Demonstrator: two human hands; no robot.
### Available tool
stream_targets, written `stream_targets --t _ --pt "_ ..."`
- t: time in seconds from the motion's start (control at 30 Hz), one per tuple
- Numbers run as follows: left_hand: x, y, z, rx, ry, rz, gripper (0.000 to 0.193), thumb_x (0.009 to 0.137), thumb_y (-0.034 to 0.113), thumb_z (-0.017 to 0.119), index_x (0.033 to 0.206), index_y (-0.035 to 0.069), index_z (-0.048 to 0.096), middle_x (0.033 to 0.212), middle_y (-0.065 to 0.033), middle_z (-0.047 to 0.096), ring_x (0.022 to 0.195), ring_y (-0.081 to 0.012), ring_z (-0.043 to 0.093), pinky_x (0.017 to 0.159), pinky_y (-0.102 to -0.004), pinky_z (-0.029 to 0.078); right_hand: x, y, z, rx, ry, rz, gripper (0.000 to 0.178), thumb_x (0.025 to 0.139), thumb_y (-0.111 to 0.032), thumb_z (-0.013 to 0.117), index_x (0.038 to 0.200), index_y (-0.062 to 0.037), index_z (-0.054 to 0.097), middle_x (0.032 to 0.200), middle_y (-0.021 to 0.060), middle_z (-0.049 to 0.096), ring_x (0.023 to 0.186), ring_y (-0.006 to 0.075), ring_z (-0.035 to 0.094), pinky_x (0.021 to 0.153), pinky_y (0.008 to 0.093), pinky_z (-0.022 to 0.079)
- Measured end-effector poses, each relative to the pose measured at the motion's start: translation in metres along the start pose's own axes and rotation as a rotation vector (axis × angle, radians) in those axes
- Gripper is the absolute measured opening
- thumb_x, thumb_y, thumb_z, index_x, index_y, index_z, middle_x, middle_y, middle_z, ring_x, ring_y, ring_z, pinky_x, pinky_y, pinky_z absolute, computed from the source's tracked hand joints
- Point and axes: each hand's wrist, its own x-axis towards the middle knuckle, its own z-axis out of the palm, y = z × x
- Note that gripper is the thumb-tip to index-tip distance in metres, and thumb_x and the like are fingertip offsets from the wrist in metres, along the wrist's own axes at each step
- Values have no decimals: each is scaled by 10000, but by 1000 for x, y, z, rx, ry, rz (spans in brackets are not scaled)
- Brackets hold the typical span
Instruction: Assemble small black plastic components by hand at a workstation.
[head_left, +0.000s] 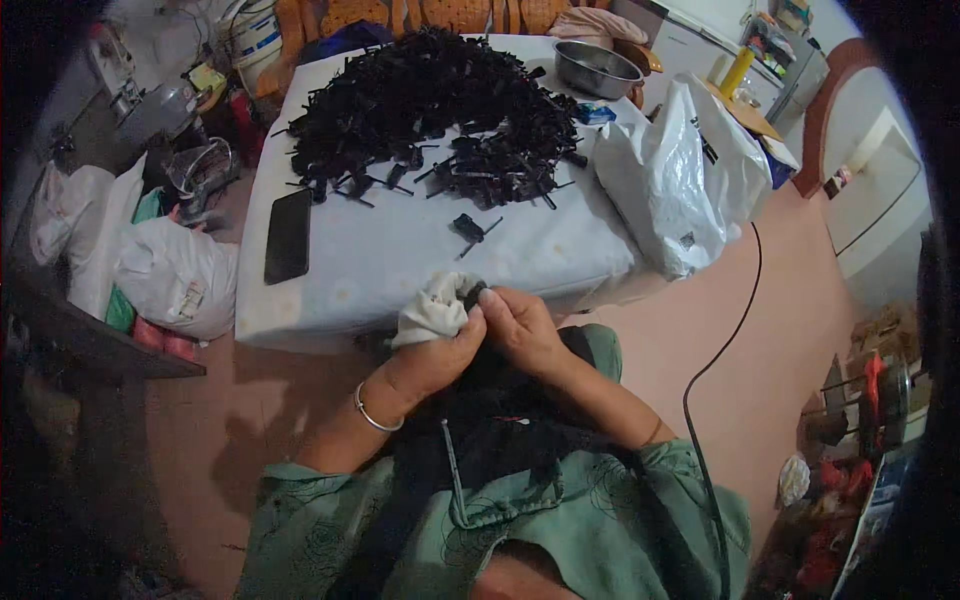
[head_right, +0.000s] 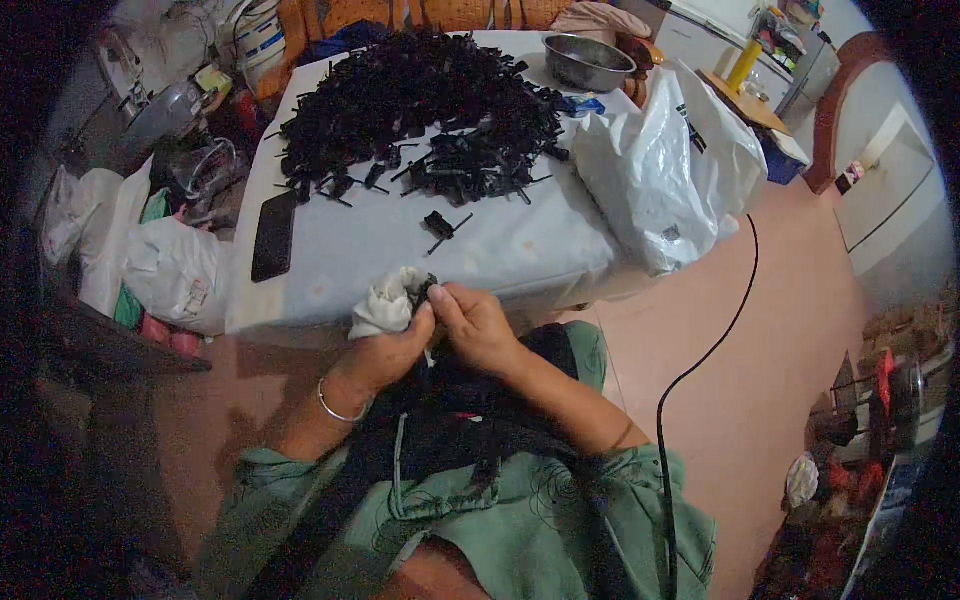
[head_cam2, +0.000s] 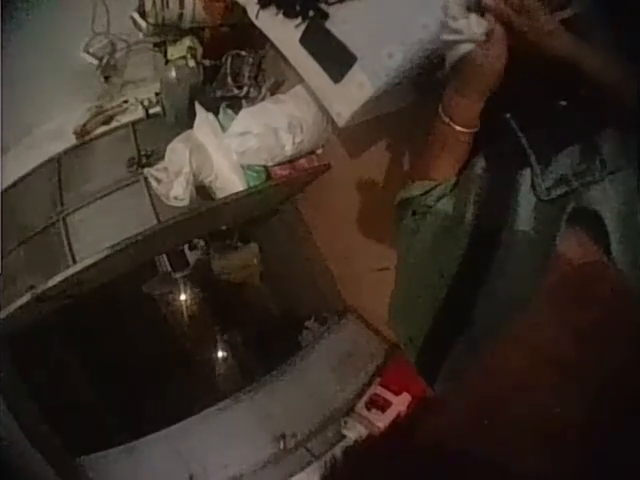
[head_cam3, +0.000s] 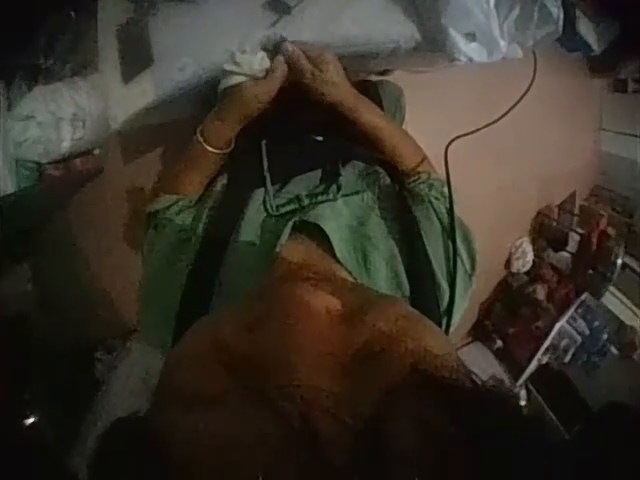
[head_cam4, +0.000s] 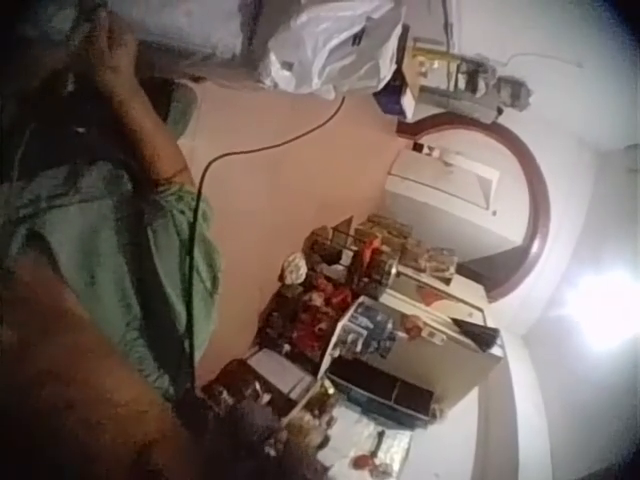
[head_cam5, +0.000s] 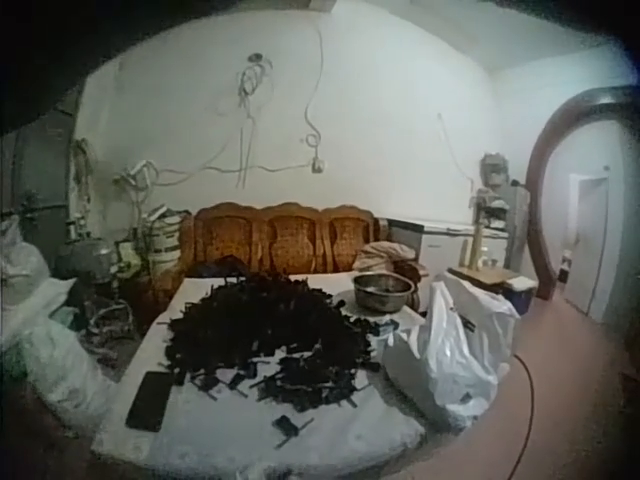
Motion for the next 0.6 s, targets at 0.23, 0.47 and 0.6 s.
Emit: stream_targets --t 0.23,0.47,0.6 --pt "9 -3 -14 -503 -29 -382 230 833 54 481 1057 26 436 709 -8 495 551 -79 460 473 -221 388 3 -9 -23 -452 -155 -269 190 810 -143 579 899 23 556 748 144 593 652 157 563 613 294 447" --pt "11 3 -20 -579 -78 -459 293 866 42 407 1159 34 399 601 15 464 485 -57 435 436 -198 356 0 -23 -29 -518 -129 -238 145 785 -102 596 865 15 567 747 160 586 629 217 568 584 298 445" --pt "9 6 -22 -315 -192 -333 284 862 73 423 1142 28 411 591 9 466 495 -62 433 443 -222 364 2 -22 -28 -521 -74 -418 121 789 -107 599 835 4 578 677 109 562 585 156 527 540 276 423"
